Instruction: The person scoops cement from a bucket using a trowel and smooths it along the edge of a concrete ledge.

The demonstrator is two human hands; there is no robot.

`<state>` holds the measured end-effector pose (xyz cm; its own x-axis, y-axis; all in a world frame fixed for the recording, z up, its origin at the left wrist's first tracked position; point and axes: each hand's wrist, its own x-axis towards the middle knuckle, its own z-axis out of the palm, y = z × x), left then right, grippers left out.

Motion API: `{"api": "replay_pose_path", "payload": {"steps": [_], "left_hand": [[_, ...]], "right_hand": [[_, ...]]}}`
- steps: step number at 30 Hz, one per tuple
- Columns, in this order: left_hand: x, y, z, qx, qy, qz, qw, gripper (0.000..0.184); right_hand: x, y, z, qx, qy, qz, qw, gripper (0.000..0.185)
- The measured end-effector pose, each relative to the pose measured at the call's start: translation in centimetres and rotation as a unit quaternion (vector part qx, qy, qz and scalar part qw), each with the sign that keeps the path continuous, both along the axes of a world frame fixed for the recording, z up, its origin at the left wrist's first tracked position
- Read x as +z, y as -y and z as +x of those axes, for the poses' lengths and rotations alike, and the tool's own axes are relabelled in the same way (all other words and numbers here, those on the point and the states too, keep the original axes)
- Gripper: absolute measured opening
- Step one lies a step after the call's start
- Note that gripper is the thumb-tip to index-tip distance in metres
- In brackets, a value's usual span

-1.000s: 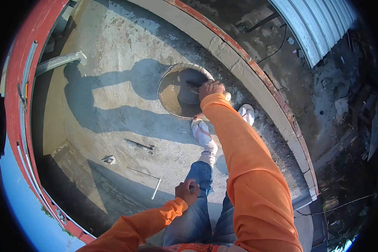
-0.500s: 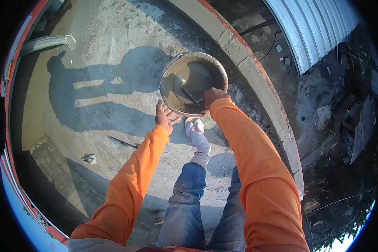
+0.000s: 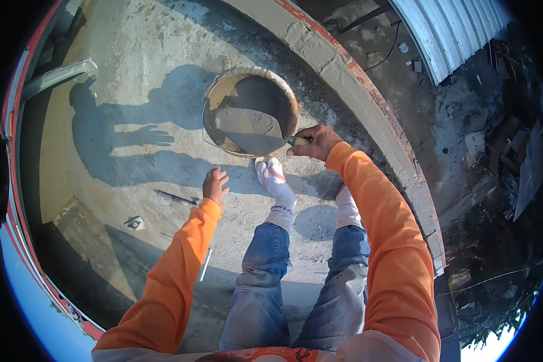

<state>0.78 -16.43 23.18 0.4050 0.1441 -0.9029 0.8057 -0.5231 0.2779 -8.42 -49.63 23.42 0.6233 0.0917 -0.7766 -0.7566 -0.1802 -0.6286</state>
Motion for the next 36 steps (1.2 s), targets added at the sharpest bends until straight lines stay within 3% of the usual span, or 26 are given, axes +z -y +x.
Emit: {"api": "replay_pose_path", "payload": {"steps": [4,7,9,11,14,16,20,22,29,36], "left_hand": [[6.5,-3.7,-8.8,-0.272,0.030,-0.045,0.961,0.040],[14.8,-1.6,-14.4,-0.359,-0.058,-0.003,0.931,0.036],[17.9,-1.8,-18.4,-0.420,-0.093,0.018,0.903,0.038],[20.3,0.1,-21.4,-0.556,0.015,0.027,0.830,0.039],[20.2,2.2,-23.8,-0.570,0.015,0.085,0.817,0.036],[19.9,3.5,-25.2,-0.582,0.020,0.140,0.801,0.032],[19.4,4.1,-26.3,-0.600,0.012,0.153,0.785,0.030],[19.3,4.4,-26.6,-0.574,0.000,0.158,0.803,0.030],[18.4,4.7,-28.0,-0.573,0.010,0.167,0.802,0.028],[18.5,5.4,-28.1,-0.578,0.020,0.170,0.798,0.026]], "right_hand": [[2.0,2.6,-3.6,-0.030,0.080,0.019,0.996,0.046],[3.4,6.2,-7.0,-0.061,0.150,0.040,0.986,0.045],[4.4,9.3,-9.3,-0.073,0.135,0.044,0.987,0.046],[4.2,12.7,-11.9,-0.098,0.163,-0.002,0.982,0.051],[4.6,18.0,-14.1,-0.096,0.174,-0.130,0.971,0.053],[3.4,21.3,-14.6,-0.081,0.101,-0.162,0.978,0.054],[0.2,25.8,-13.7,-0.065,0.043,-0.246,0.966,0.050],[-1.4,27.1,-12.8,-0.051,0.071,-0.279,0.956,0.050],[-1.8,26.8,-8.8,0.093,0.041,-0.362,0.927,0.044],[-0.1,23.0,-16.6,0.123,0.022,-0.385,0.914,0.024]]}}
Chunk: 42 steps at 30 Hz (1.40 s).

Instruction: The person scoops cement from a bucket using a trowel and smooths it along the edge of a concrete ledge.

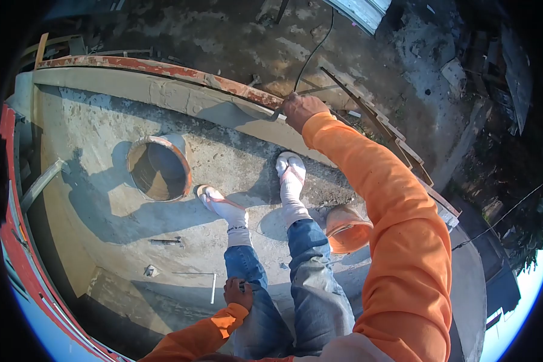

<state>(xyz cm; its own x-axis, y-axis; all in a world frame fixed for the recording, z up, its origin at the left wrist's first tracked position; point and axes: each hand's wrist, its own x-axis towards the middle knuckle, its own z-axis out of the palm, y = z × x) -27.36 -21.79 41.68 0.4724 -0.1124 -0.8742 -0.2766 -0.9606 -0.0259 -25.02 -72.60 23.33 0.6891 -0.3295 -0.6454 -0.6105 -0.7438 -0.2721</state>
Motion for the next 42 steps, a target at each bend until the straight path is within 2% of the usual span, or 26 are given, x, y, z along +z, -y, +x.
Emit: {"api": "replay_pose_path", "payload": {"steps": [4,7,9,12,14,17,19,21,23,25,29,31,33,35,38,40,42], "left_hand": [[-0.1,0.2,0.0,-0.012,-0.001,0.001,1.000,0.026],[-0.4,-0.3,-0.1,-0.015,0.005,-0.003,1.000,0.025],[-0.3,-0.2,0.0,-0.010,0.003,0.002,1.000,0.025],[-0.5,-0.2,-0.2,-0.004,0.005,-0.001,1.000,0.024],[-0.5,0.1,-0.4,-0.001,0.009,-0.005,1.000,0.024],[-0.2,0.5,-0.4,-0.003,0.009,-0.005,1.000,0.023],[-0.4,0.5,-0.4,-0.008,0.013,-0.004,1.000,0.022],[-0.4,0.2,-0.4,-0.011,0.011,-0.007,1.000,0.022],[-0.4,0.1,-0.5,-0.014,0.009,-0.011,1.000,0.022],[-0.4,0.1,-0.3,-0.014,0.009,-0.012,1.000,0.022],[-0.6,0.2,-0.2,-0.026,0.007,-0.014,1.000,0.022],[-0.4,0.2,-0.1,-0.029,0.003,-0.011,1.000,0.022],[-0.6,-0.1,-0.2,-0.033,0.001,-0.006,0.999,0.022],[-0.6,-0.1,-0.2,-0.037,0.000,-0.002,0.999,0.022],[-0.5,0.3,0.0,-0.063,0.008,-0.017,0.998,0.022],[-0.3,0.7,0.0,-0.053,0.008,-0.013,0.998,0.022],[-0.5,0.4,-0.1,-0.053,0.008,-0.023,0.998,0.022]], "right_hand": [[4.1,2.7,3.4,0.015,-0.065,0.034,0.997,0.023],[3.6,3.3,9.0,-0.032,-0.054,0.040,0.997,0.035],[1.1,3.6,12.6,-0.060,0.005,0.047,0.997,0.036],[1.6,2.7,16.9,-0.071,-0.015,0.051,0.996,0.036],[4.1,1.1,17.4,0.029,-0.051,0.071,0.996,0.043],[3.8,-0.8,14.6,0.030,-0.037,0.059,0.997,0.049],[4.4,-1.3,11.5,0.053,-0.088,0.038,0.994,0.032],[5.3,-0.1,8.3,0.081,-0.152,0.058,0.983,0.031],[2.9,1.4,4.3,0.108,-0.197,0.063,0.972,0.033],[0.9,2.7,0.0,0.084,-0.230,0.069,0.967,0.035],[3.2,5.0,-2.3,0.039,-0.259,0.077,0.962,0.032],[2.7,5.8,-1.7,0.012,-0.175,0.101,0.979,0.031],[2.0,5.8,0.9,0.035,-0.097,0.078,0.992,0.035],[0.1,4.9,3.9,0.016,-0.060,0.089,0.994,0.036],[-1.4,2.5,5.5,-0.026,-0.092,0.090,0.991,0.034],[-1.6,0.6,4.2,0.056,-0.087,0.045,0.994,0.029],[-2.8,1.2,0.3,0.069,-0.070,0.041,0.994,0.028]]}}
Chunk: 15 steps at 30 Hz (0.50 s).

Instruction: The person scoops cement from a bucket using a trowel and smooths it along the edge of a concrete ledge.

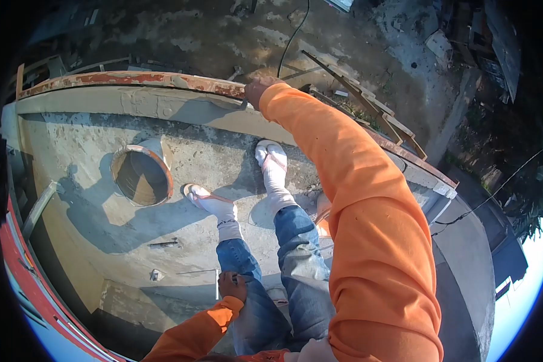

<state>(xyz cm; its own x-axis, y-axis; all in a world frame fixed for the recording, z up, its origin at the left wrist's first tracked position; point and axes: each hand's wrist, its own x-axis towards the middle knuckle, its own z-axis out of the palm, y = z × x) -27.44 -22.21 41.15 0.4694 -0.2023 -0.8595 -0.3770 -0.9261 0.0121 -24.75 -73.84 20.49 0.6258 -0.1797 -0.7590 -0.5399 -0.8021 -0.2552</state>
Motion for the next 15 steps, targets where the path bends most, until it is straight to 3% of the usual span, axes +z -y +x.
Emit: {"api": "replay_pose_path", "payload": {"steps": [1,4,7,9,10,11,12,13,14,15], "left_hand": [[0.0,-0.2,-0.1,-0.001,-0.002,-0.009,1.000,0.021],[0.0,-0.2,-0.1,0.001,-0.010,0.011,1.000,0.021],[-0.1,0.1,1.1,-0.002,0.009,0.023,1.000,0.024],[-2.0,0.1,4.8,0.178,-0.011,0.061,0.982,0.026],[-6.2,-5.0,6.8,0.236,0.000,-0.029,0.971,0.029],[-8.1,-3.6,10.1,0.439,0.008,0.000,0.899,0.031],[-10.8,-4.5,13.7,0.508,0.040,-0.042,0.860,0.037],[-15.1,-7.5,17.5,0.554,0.068,-0.087,0.825,0.039],[-16.9,-6.5,21.6,0.520,0.105,-0.067,0.845,0.053],[-19.2,-6.2,25.7,0.544,0.129,-0.080,0.825,0.060]], "right_hand": [[0.6,1.1,-1.7,-0.041,-0.052,0.052,0.996,0.028],[0.8,3.1,-8.6,0.042,-0.138,0.050,0.988,0.034],[5.3,4.6,-13.0,-0.007,-0.119,0.060,0.991,0.037],[8.8,4.2,-13.5,-0.072,-0.106,0.043,0.991,0.037],[10.4,3.6,-13.0,-0.120,-0.073,0.056,0.988,0.039],[11.8,2.6,-12.3,-0.170,-0.044,0.070,0.982,0.041],[12.8,1.4,-11.3,-0.162,-0.040,0.076,0.983,0.041],[13.4,0.2,-9.9,-0.203,-0.005,0.110,0.973,0.045],[13.9,-1.1,-8.4,-0.245,0.027,0.144,0.958,0.050],[14.1,-2.6,-6.4,-0.235,0.059,0.188,0.952,0.053]]}}
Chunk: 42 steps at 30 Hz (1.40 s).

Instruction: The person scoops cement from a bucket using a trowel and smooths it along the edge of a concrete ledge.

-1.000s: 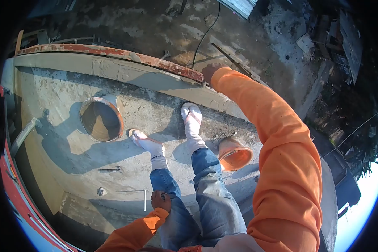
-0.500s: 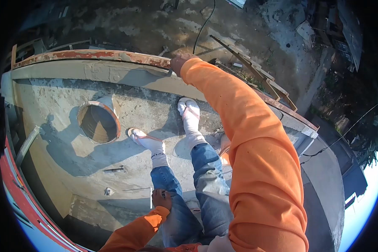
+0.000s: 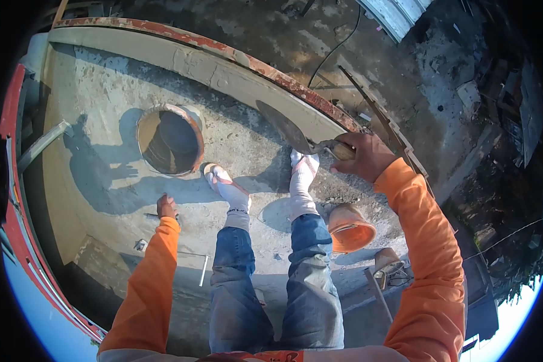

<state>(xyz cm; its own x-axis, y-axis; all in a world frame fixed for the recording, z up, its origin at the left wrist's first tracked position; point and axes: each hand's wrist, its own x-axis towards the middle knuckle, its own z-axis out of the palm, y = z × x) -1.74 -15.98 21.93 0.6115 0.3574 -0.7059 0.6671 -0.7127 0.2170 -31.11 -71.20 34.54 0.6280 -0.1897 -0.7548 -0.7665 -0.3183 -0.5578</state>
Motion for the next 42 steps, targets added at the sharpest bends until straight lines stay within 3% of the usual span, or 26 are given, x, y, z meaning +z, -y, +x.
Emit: {"api": "replay_pose_path", "payload": {"steps": [2,4,5,7,10,12,14,16,18,20,22,26,29,30,34,36,39,42], "left_hand": [[-4.1,0.8,7.1,0.087,0.023,-0.042,0.995,0.073],[-5.1,3.3,10.7,0.149,0.012,-0.114,0.982,0.078],[-4.0,5.9,10.9,0.164,-0.001,-0.165,0.973,0.078],[-3.4,8.2,11.2,0.250,0.006,-0.163,0.954,0.077],[-3.7,6.1,10.6,0.182,-0.030,-0.205,0.961,0.071],[-3.6,6.4,9.4,0.190,-0.030,-0.220,0.956,0.069],[-3.2,7.2,7.7,0.191,0.060,-0.215,0.956,0.065],[-2.5,7.8,6.7,0.196,0.062,-0.243,0.948,0.065],[-1.9,8.7,5.7,0.204,0.069,-0.274,0.937,0.065],[-1.4,9.2,4.6,0.208,0.115,-0.257,0.937,0.051],[-0.9,9.7,4.7,0.213,0.116,-0.257,0.936,0.052],[-1.1,7.8,6.0,0.263,0.062,-0.268,0.925,0.068],[-2.5,5.0,6.6,0.289,-0.027,-0.275,0.917,0.082],[-2.7,3.7,6.7,0.266,-0.057,-0.282,0.920,0.080],[-1.7,0.6,4.4,0.148,-0.040,-0.127,0.980,0.071],[-0.6,-1.4,1.9,0.044,-0.044,-0.074,0.995,0.065],[2.2,-4.4,-3.2,-0.117,-0.083,-0.081,0.986,0.052],[8.1,-2.7,-7.9,-0.156,-0.194,-0.057,0.967,0.048]], "right_hand": [[0.6,-3.8,5.6,0.013,0.023,0.101,0.995,0.058],[-1.5,-8.4,10.5,0.077,0.106,0.088,0.987,0.048],[-2.9,-11.0,13.1,0.103,0.093,0.065,0.988,0.042],[-4.0,-14.8,19.0,0.195,0.076,-0.009,0.978,0.035],[-5.9,-19.4,26.0,0.240,0.011,-0.101,0.965,0.026],[-7.4,-21.3,28.7,0.208,-0.035,-0.134,0.968,0.033],[-8.5,-22.5,29.4,0.246,-0.066,-0.162,0.953,0.032],[-9.1,-23.1,29.4,0.286,-0.099,-0.189,0.934,0.031],[-9.4,-22.6,29.0,0.312,-0.126,-0.099,0.936,0.032],[-13.0,-23.0,27.7,0.272,-0.140,-0.082,0.948,0.037],[-14.2,-22.4,26.8,0.265,-0.035,-0.011,0.963,0.044],[-13.8,-20.8,23.6,0.164,0.055,0.043,0.984,0.049],[-13.2,-20.0,21.9,0.134,0.012,0.086,0.987,0.050],[-12.7,-19.6,21.1,0.132,0.012,0.081,0.988,0.050],[-9.7,-17.8,17.6,0.080,0.028,0.135,0.987,0.053],[-8.4,-16.4,14.7,0.031,0.113,0.147,0.982,0.053],[-6.3,-12.6,9.7,-0.029,0.134,0.159,0.978,0.054],[-4.7,-7.8,4.3,-0.049,0.203,0.098,0.973,0.052]]}}
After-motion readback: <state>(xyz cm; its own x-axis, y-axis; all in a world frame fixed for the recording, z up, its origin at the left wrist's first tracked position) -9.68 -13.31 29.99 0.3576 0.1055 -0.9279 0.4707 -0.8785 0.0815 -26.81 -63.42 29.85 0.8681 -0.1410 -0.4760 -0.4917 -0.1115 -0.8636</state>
